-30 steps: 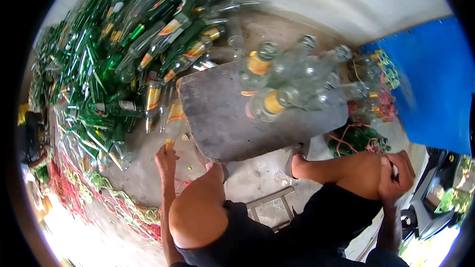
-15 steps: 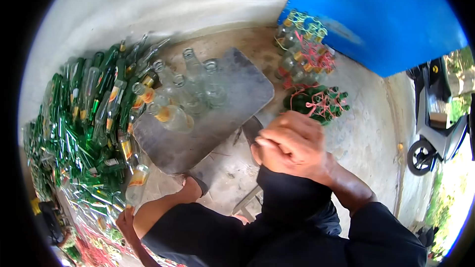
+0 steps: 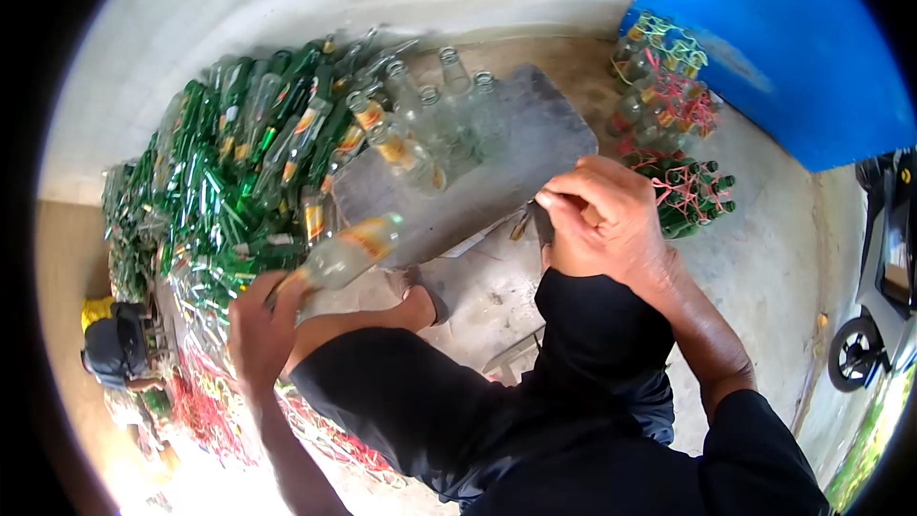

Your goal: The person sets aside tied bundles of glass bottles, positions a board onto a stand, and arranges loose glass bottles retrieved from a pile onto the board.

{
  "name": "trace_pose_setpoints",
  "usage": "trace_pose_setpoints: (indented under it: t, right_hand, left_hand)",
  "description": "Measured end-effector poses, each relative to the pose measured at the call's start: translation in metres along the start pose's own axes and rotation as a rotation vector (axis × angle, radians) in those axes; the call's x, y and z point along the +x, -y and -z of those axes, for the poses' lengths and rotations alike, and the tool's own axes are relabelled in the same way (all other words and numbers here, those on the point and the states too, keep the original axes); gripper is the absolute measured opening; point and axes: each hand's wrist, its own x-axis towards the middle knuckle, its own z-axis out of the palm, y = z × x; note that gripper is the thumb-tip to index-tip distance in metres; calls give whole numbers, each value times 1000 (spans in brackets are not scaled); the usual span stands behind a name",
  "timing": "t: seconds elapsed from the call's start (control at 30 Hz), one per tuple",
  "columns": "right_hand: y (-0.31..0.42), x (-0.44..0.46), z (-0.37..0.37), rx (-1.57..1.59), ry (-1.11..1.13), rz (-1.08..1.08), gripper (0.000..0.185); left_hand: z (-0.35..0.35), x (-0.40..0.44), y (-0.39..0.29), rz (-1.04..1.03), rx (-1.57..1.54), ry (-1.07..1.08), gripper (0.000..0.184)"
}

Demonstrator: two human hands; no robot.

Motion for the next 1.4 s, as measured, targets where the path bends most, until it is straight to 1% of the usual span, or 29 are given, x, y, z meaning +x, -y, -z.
trace_pose_setpoints:
  t: [0.03,0.07,0.1,0.13,0.2,0.33,0.43,0.53,0.63,0.7,0.8,0.9,1.0,1.03,1.13,1.2,1.23,1.3,1.4]
  right_hand:
    - [-3,4,0,11,21,28,11]
    - [-3,7,-1,27,82,20,14]
    - [-3,11,-1,37,142,13,18]
    - [0,16,-1,34,202,13,21]
    - [8,28,-7,25,321,13,28]
    - [8,41,-34,-8,464,16,38]
    - [-2,46,-55,-16,497,-4,41]
    - [-11,47,-68,-43,499,-6,43]
    - [-29,49,-86,-12,433,-36,29]
    - [-37,50,-89,-40,385,-72,23]
    - [-43,51,-81,-54,368,-93,17]
    - [-46,52,-75,-114,358,-123,17]
    - [-53,53,-70,-192,370,-161,21]
    - [-55,53,-69,-207,372,-172,22]
    - [-53,55,-62,-168,419,-323,26]
    - [-57,54,-61,-117,407,-305,28]
    - [-58,53,-60,-92,402,-297,29]
    - [-56,55,-60,-130,426,-345,30]
    - [-63,55,-63,-141,435,-368,31]
  left_hand:
    - [-7,7,-6,-177,-20,-49,22]
    - [-12,14,-16,-261,-45,-24,20]
    - [-16,18,-32,-209,-39,26,21]
    - [-25,24,-40,-267,-8,3,23]
    - [-40,34,-57,-318,73,6,25]
    - [-69,57,-88,-387,184,7,31]
    - [-88,72,-107,-425,115,-1,31]
    - [-108,78,-123,-469,137,-74,30]
    - [-119,88,-137,-484,122,9,29]
    - [-127,97,-142,-511,109,8,29]
    - [-131,100,-149,-510,66,-4,32]
    - [-134,105,-150,-487,-8,-1,35]
    - [-137,109,-139,-562,-102,-40,40]
    - [-136,109,-134,-547,-138,-26,39]
    - [-123,106,-118,-516,-260,-9,35]
    - [-115,104,-102,-513,-361,-27,30]
    - [-111,103,-94,-480,-384,-9,28]
    - [-105,103,-79,-416,-430,23,23]
    - [-102,102,-64,-303,-568,98,23]
